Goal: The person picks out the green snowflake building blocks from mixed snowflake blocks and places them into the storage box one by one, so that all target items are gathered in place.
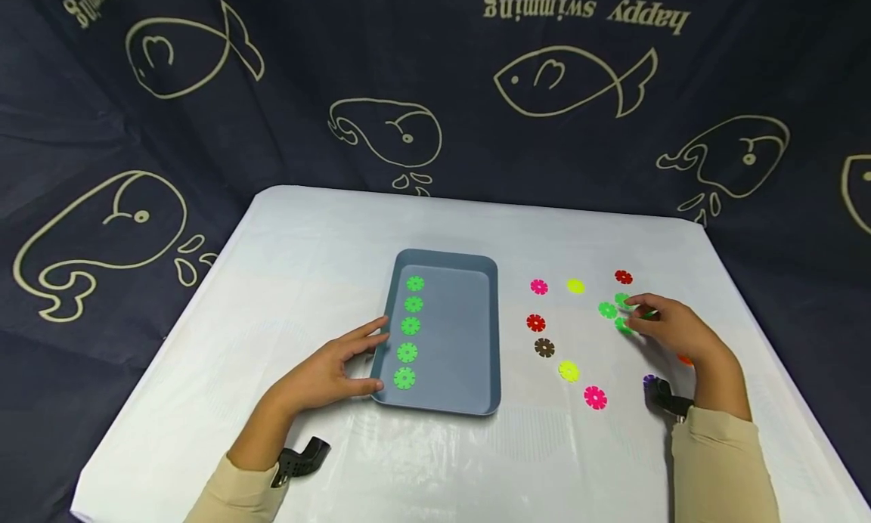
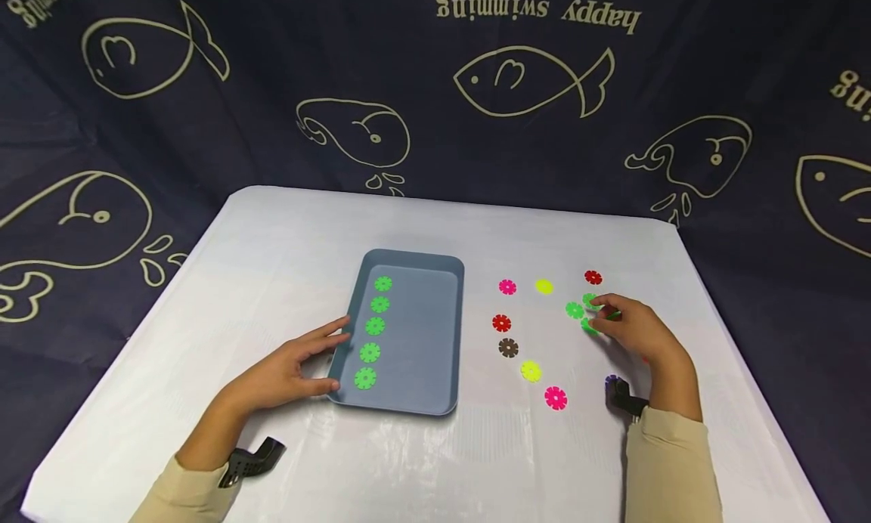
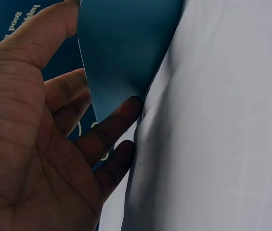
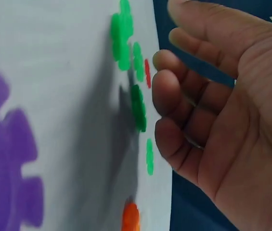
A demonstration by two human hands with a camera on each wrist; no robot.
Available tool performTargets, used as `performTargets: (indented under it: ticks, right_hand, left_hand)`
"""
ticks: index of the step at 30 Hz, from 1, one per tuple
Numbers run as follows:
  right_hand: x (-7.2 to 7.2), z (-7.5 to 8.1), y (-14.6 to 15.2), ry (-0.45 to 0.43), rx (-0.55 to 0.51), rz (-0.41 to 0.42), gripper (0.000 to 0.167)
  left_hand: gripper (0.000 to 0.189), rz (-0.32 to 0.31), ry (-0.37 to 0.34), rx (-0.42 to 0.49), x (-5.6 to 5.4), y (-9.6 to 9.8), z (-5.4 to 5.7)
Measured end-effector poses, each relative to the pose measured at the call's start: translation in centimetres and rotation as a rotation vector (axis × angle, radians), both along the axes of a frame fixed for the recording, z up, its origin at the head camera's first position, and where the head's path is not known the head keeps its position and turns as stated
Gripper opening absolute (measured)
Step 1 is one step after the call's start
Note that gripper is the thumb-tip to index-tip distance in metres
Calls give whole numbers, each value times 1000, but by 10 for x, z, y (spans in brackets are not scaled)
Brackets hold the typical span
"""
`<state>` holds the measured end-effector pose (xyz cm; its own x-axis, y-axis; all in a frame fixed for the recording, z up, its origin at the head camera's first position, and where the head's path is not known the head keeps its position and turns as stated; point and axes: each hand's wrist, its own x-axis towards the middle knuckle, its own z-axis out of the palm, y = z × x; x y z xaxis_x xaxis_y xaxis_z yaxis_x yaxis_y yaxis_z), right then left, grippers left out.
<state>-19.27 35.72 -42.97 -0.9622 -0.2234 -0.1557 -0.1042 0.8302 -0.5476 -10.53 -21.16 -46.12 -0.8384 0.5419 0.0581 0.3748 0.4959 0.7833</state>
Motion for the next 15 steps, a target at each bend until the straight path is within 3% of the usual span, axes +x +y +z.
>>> performTargets:
  ticks: [15]
  right_hand:
    - [0, -15, 2, -29, 36, 14, 37]
  left_hand:
    - [77, -1, 12, -17, 0, 1, 1]
